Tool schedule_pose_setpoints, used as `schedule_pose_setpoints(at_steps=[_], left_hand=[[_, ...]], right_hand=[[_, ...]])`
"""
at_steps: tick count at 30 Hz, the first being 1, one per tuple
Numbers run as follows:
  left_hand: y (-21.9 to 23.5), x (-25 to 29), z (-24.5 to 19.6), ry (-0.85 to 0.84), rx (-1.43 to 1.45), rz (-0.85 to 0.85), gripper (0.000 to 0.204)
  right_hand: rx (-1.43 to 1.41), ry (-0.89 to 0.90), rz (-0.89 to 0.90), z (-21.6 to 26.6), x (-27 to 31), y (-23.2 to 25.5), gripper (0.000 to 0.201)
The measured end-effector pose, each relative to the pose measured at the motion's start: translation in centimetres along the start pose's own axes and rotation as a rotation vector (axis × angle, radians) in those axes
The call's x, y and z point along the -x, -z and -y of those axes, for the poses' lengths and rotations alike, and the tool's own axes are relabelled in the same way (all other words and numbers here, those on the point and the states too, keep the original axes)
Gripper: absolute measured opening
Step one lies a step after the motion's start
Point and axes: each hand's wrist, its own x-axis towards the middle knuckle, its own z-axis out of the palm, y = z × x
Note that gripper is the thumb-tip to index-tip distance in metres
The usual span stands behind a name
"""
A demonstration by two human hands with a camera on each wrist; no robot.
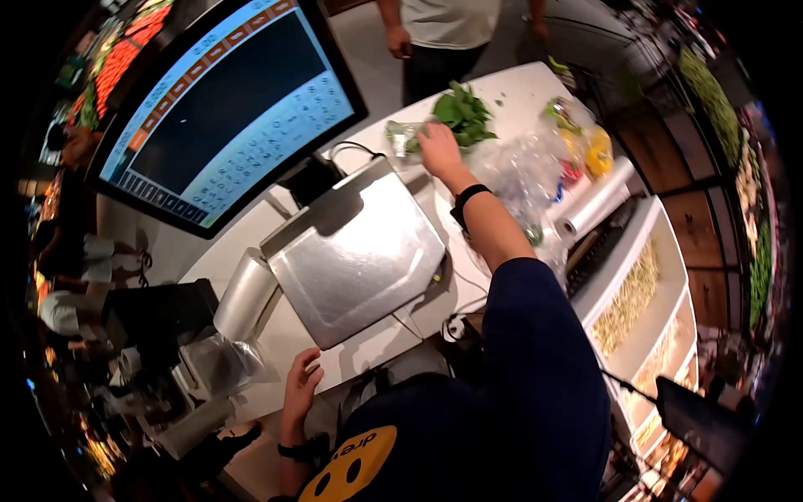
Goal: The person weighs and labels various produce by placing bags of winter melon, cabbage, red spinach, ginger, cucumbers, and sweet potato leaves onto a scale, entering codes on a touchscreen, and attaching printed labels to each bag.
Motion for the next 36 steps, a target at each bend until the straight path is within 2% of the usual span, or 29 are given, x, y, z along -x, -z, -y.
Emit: schedule_pose_setpoints(at_steps=[2,4,6,8,11,14,15,18,21,23,24,26,29,30,31,33,36], left_hand=[[-0.3,-0.9,-0.2,-0.009,0.000,0.058,0.042],[-0.3,-1.3,-0.4,-0.029,-0.014,0.096,0.041],[-0.4,-1.5,-0.8,-0.040,-0.002,0.118,0.040],[-0.2,-1.5,-1.0,-0.019,0.001,0.145,0.039],[0.1,-0.8,-1.6,-0.022,-0.033,0.139,0.038],[0.9,-0.1,-1.1,-0.069,-0.025,0.169,0.037],[1.1,0.1,-0.8,-0.097,-0.013,0.177,0.036],[1.4,0.7,-0.1,-0.087,0.008,0.168,0.035],[1.1,1.6,-0.3,-0.098,0.021,0.155,0.035],[1.0,1.6,0.6,-0.115,0.035,0.172,0.035],[0.8,1.6,0.9,-0.125,0.043,0.181,0.035],[0.4,1.7,0.9,-0.133,0.050,0.180,0.034],[-0.3,1.6,0.8,-0.145,0.080,0.176,0.034],[-0.5,1.6,0.8,-0.145,0.093,0.172,0.034],[-0.6,1.6,0.9,-0.158,0.087,0.167,0.034],[-0.8,1.6,1.1,-0.180,0.074,0.156,0.034],[-0.7,1.9,1.7,-0.177,0.061,0.122,0.034]], right_hand=[[-0.186,-0.031,-0.123,1.6,3.3,5.9,0.048],[-0.171,-0.238,-0.291,2.8,7.8,11.3,0.045],[0.172,-0.540,-0.399,2.5,13.4,13.0,0.054],[0.241,-0.801,-0.383,1.2,19.1,12.4,0.069],[0.127,-1.023,0.159,0.6,23.2,12.2,0.065],[-0.194,-1.069,0.188,-2.5,24.8,10.3,0.054],[-0.190,-0.969,0.061,-2.1,24.7,10.9,0.042],[-0.259,-0.957,0.064,-2.0,23.5,13.3,0.041],[-0.427,-0.845,0.025,-0.8,22.2,18.1,0.042],[-0.636,-0.741,0.031,0.7,21.2,22.7,0.043],[-0.693,-0.716,0.111,1.7,20.5,25.8,0.039],[-0.858,-0.576,0.114,4.5,19.2,31.0,0.031],[-1.110,-0.415,0.249,5.7,17.6,31.1,0.020],[-1.111,-0.413,0.351,6.7,16.6,30.6,0.019],[-1.160,-0.359,0.379,8.2,15.4,29.6,0.018],[-1.209,-0.288,0.422,11.8,12.9,26.2,0.020],[-1.133,-0.194,0.531,15.4,10.0,17.3,0.025]])
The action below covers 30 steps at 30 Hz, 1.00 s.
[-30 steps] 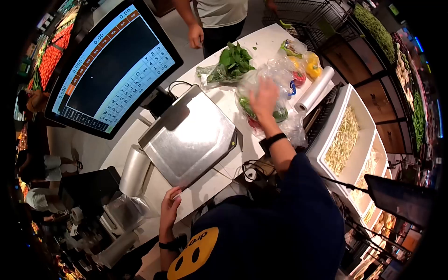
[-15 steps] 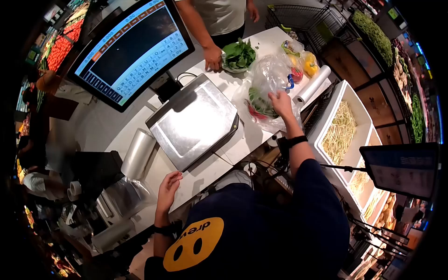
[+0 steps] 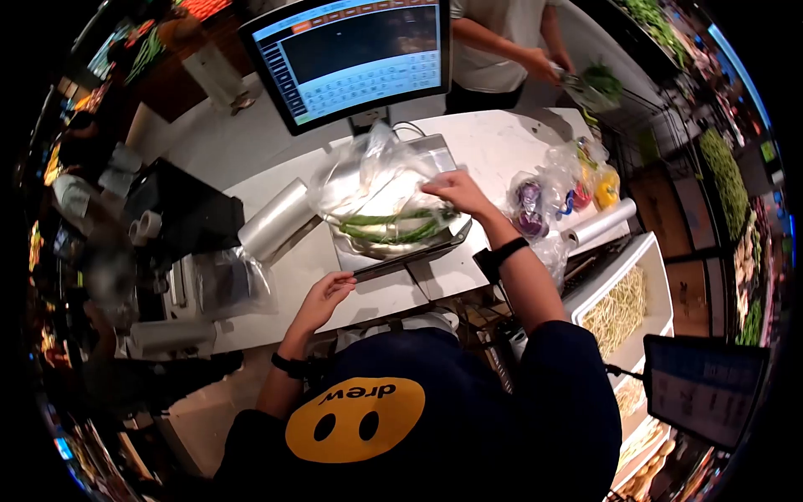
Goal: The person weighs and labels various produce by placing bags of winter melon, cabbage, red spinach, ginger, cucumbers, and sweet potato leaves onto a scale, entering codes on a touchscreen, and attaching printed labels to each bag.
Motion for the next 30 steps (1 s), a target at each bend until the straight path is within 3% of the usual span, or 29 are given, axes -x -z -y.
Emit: schedule_pose_setpoints(at_steps=[2,3,6,8,12,13,15,18,23,30], left_hand=[[0.0,0.7,0.4,0.005,0.003,-0.043,0.033],[0.1,1.1,0.8,0.005,0.011,-0.060,0.033],[1.0,2.6,2.0,0.015,0.048,-0.129,0.033],[1.3,3.7,2.4,0.021,0.087,-0.192,0.034],[2.0,5.6,4.1,0.051,0.128,-0.279,0.032],[2.0,6.1,4.2,0.075,0.139,-0.298,0.032],[2.2,6.6,4.6,0.073,0.144,-0.325,0.032],[2.8,7.3,5.0,0.040,0.141,-0.357,0.032],[4.2,8.7,5.1,0.023,0.149,-0.366,0.033],[7.7,9.2,6.6,0.034,0.150,-0.299,0.033]], right_hand=[[0.066,-0.040,0.098,-1.3,-3.1,-2.4,0.029],[0.250,0.037,0.036,-1.5,-3.8,-3.1,0.030],[0.489,0.193,-0.261,-1.5,-5.4,-3.0,0.033],[0.602,0.297,-0.365,0.4,-6.2,-2.0,0.029],[0.684,0.779,-0.558,9.4,-8.1,-3.7,0.027],[0.728,0.905,-0.550,12.1,-8.4,-4.6,0.034],[0.881,0.987,-0.552,16.1,-9.4,-6.8,0.050],[0.983,1.000,-0.583,19.2,-12.3,-9.4,0.067],[1.142,0.880,-0.604,19.9,-15.8,-10.1,0.069],[1.044,0.857,-0.714,20.1,-12.0,-9.2,0.064]])
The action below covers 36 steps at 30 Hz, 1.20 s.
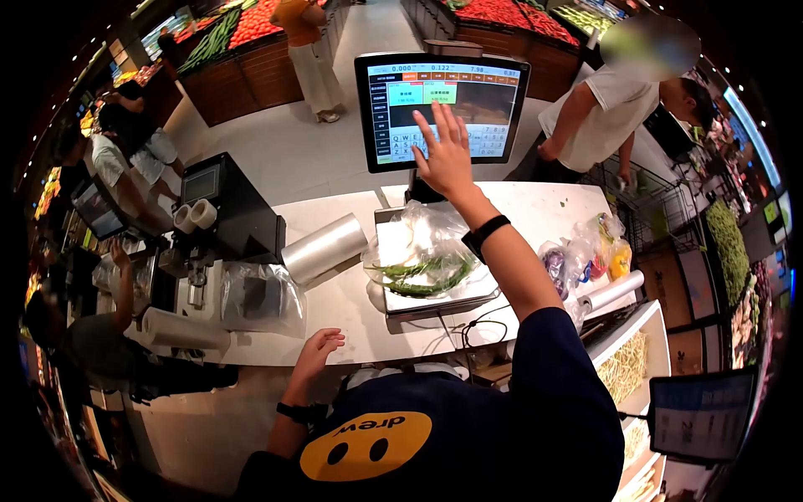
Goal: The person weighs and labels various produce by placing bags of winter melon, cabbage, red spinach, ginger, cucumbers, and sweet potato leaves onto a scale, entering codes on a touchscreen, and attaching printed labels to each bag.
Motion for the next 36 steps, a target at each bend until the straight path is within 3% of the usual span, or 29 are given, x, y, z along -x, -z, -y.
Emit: schedule_pose_setpoints(at_steps=[4,8,10,13,14,16,19,23,27,29,32,35,36], left_hand=[[2.7,-0.7,-0.7,-0.003,-0.026,0.057,0.032],[5.3,-1.6,0.0,0.018,-0.019,0.112,0.033],[6.3,-2.2,0.0,0.044,-0.038,0.158,0.033],[7.2,-3.4,-0.5,0.097,-0.088,0.205,0.032],[7.4,-4.0,-0.7,0.111,-0.108,0.220,0.032],[7.3,-5.1,-1.1,0.116,-0.156,0.238,0.032],[6.8,-7.2,-1.6,0.065,-0.235,0.230,0.030],[5.5,-11.5,-2.1,-0.075,-0.349,0.204,0.026],[0.6,-14.8,-5.7,-0.199,-0.450,0.172,0.030],[-1.5,-17.3,-5.5,-0.320,-0.451,0.156,0.034],[-5.8,-19.1,-8.0,-0.498,-0.729,0.015,0.045],[-8.3,-21.3,-7.9,-0.589,-0.797,-0.050,0.054],[-8.7,-21.7,-8.0,-0.537,-0.811,-0.034,0.056]], right_hand=[[-0.003,-0.132,-0.085,-0.9,4.9,4.6,0.064],[0.063,-0.341,-0.112,-2.8,14.1,8.2,0.063],[0.134,-0.519,-0.069,-3.2,19.6,9.7,0.066],[0.079,-0.921,-0.018,-3.9,27.8,11.2,0.059],[0.141,-0.959,-0.033,-3.7,30.3,11.6,0.053],[-0.027,-1.214,0.051,-2.5,33.0,13.1,0.049],[-0.011,-1.298,0.182,-2.0,37.3,13.6,0.048],[-0.039,-1.339,0.229,-2.4,40.6,13.3,0.045],[-0.089,-1.217,0.188,-3.3,38.3,12.1,0.042],[-0.119,-1.114,0.144,-3.5,35.1,11.8,0.038],[-0.137,-0.953,0.127,-4.4,30.5,10.1,0.036],[-0.258,-0.748,0.110,-4.0,25.0,7.2,0.039],[-0.303,-0.707,0.108,-3.5,23.2,6.2,0.040]])
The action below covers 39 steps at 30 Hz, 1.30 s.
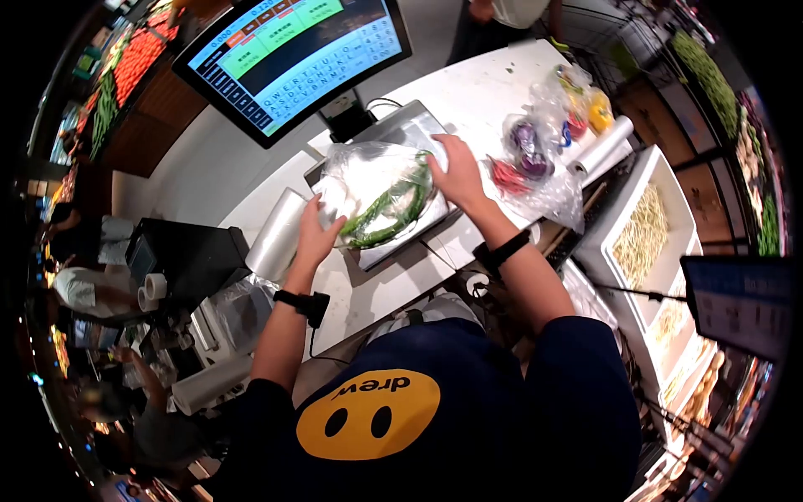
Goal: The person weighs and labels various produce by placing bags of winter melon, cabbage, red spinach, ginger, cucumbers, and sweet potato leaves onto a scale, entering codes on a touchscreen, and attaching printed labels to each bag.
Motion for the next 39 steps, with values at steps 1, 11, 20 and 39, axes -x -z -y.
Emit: schedule_pose_setpoints(at_steps=[1,11,20,39], left_hand=[[-0.1,-0.5,-0.1,0.038,-0.005,0.038,0.058],[3.5,0.7,5.1,0.329,0.202,-0.360,0.013],[-1.9,5.2,-5.3,-0.317,-0.202,0.129,0.040],[4.0,5.9,-7.4,0.119,0.126,0.909,0.041]], right_hand=[[-0.026,0.049,0.034,0.6,-1.3,-1.5,0.040],[0.131,-0.121,0.802,2.8,-12.0,-14.5,0.087],[0.009,-0.234,1.108,2.8,-16.1,-18.7,0.042],[0.119,0.356,0.765,-0.4,10.7,-2.0,0.021]])
